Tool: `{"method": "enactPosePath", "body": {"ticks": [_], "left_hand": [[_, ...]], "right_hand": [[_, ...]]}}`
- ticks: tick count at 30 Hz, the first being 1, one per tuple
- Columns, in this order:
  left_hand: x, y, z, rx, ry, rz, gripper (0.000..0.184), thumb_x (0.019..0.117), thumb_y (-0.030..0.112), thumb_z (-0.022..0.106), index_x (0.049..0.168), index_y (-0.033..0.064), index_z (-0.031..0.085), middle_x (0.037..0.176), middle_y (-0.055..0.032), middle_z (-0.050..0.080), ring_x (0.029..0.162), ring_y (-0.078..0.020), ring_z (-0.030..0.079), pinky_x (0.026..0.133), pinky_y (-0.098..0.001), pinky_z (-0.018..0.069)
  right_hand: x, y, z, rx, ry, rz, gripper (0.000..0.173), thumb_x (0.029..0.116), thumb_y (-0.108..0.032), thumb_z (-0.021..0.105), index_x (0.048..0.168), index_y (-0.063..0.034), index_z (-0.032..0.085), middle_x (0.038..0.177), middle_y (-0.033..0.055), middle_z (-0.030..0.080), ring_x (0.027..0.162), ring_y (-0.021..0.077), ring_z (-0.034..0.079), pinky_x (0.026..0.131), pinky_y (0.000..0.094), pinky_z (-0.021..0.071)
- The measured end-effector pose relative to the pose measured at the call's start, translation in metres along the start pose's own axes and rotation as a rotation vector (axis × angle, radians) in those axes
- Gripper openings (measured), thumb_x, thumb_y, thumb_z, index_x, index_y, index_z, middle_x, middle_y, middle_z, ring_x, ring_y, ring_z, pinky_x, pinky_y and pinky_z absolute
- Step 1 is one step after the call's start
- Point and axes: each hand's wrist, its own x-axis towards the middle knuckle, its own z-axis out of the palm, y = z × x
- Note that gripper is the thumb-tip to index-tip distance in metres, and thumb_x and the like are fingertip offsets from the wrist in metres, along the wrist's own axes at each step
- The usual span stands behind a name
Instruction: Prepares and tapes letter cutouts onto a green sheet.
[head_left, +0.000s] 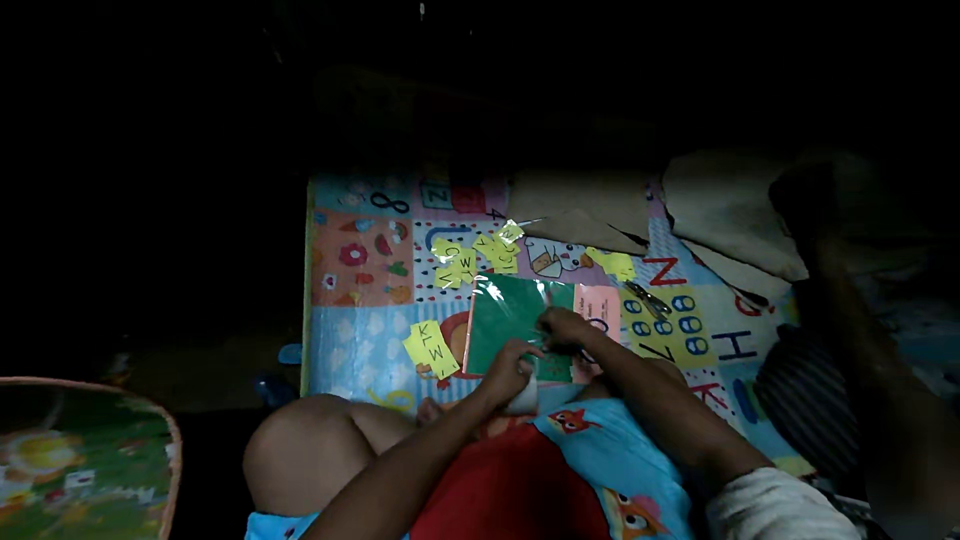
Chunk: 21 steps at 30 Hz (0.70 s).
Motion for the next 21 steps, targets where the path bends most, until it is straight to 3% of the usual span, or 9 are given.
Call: {"method": "enactPosePath", "body": {"ticks": [2,6,8,11,14,18,21], "left_hand": [[-0.005,0.002,-0.006,0.038,0.021,-0.004,0.037,0.0936,-0.01,0.056,0.129,-0.0051,0.063,0.139,-0.0264,0.053,0.128,-0.0321,0.054,0.107,-0.0388,0.0451],[-0.016,0.004,-0.013,0.078,0.052,-0.023,0.037,0.0954,-0.008,0.055,0.132,-0.0048,0.061,0.14,-0.0266,0.052,0.129,-0.0327,0.054,0.107,-0.0392,0.045],[-0.022,0.005,-0.012,0.089,0.051,-0.017,0.036,0.0951,-0.009,0.054,0.13,-0.0051,0.062,0.139,-0.0269,0.053,0.128,-0.0333,0.054,0.107,-0.0398,0.045],[-0.026,0.004,-0.002,0.083,0.008,0.002,0.037,0.0938,-0.011,0.055,0.129,-0.0059,0.063,0.138,-0.0283,0.053,0.13,-0.035,0.053,0.109,-0.0416,0.0437],[-0.022,-0.003,0.007,0.087,-0.018,-0.009,0.035,0.0962,-0.009,0.052,0.128,-0.0041,0.065,0.138,-0.0268,0.054,0.128,-0.0346,0.054,0.109,-0.0432,0.0446],[-0.018,-0.001,0.007,0.147,-0.022,-0.074,0.035,0.0963,-0.005,0.053,0.13,-0.0045,0.063,0.138,-0.0284,0.054,0.128,-0.0373,0.055,0.109,-0.0468,0.0441],[-0.024,-0.001,0.011,0.233,-0.063,-0.168,0.036,0.0972,0.01,0.063,0.129,-0.0082,0.061,0.131,-0.0274,0.061,0.127,-0.0373,0.057,0.11,-0.0507,0.0426]], "right_hand": [[-0.017,0.007,0.009,-0.058,-0.002,0.012,0.044,0.0901,-0.013,0.076,0.129,0.0044,0.062,0.136,0.0318,0.056,0.128,0.0514,0.052,0.102,0.0692,0.0416],[-0.028,0.013,0.01,0.001,0.082,0.128,0.034,0.0983,-0.013,0.064,0.128,0.0039,0.064,0.132,0.0295,0.061,0.126,0.0482,0.056,0.103,0.0663,0.0421],[-0.026,0.016,0.01,0.034,0.197,0.239,0.035,0.0984,-0.015,0.064,0.127,0.0042,0.064,0.13,0.0303,0.062,0.124,0.0485,0.058,0.1,0.0669,0.0441],[-0.024,0.003,0.002,0.119,0.399,0.342,0.046,0.0969,-0.015,0.068,0.136,0.0076,0.058,0.139,0.0352,0.053,0.131,0.0532,0.05,0.105,0.0675,0.0407],[-0.014,-0.04,-0.012,0.205,0.44,0.197,0.042,0.0989,-0.017,0.067,0.134,0.005,0.062,0.138,0.0322,0.056,0.131,0.0487,0.051,0.108,0.0619,0.0415],[0.01,-0.116,-0.007,0.098,0.184,-0.252,0.028,0.0995,-0.018,0.067,0.121,0.0005,0.072,0.124,0.0241,0.067,0.121,0.04,0.061,0.106,0.0568,0.0459],[0.031,-0.162,0.009,-0.069,0.023,-0.453,0.03,0.0924,-0.012,0.074,0.121,-0.0007,0.072,0.123,0.0221,0.068,0.119,0.0403,0.062,0.102,0.0613,0.0462]]}}
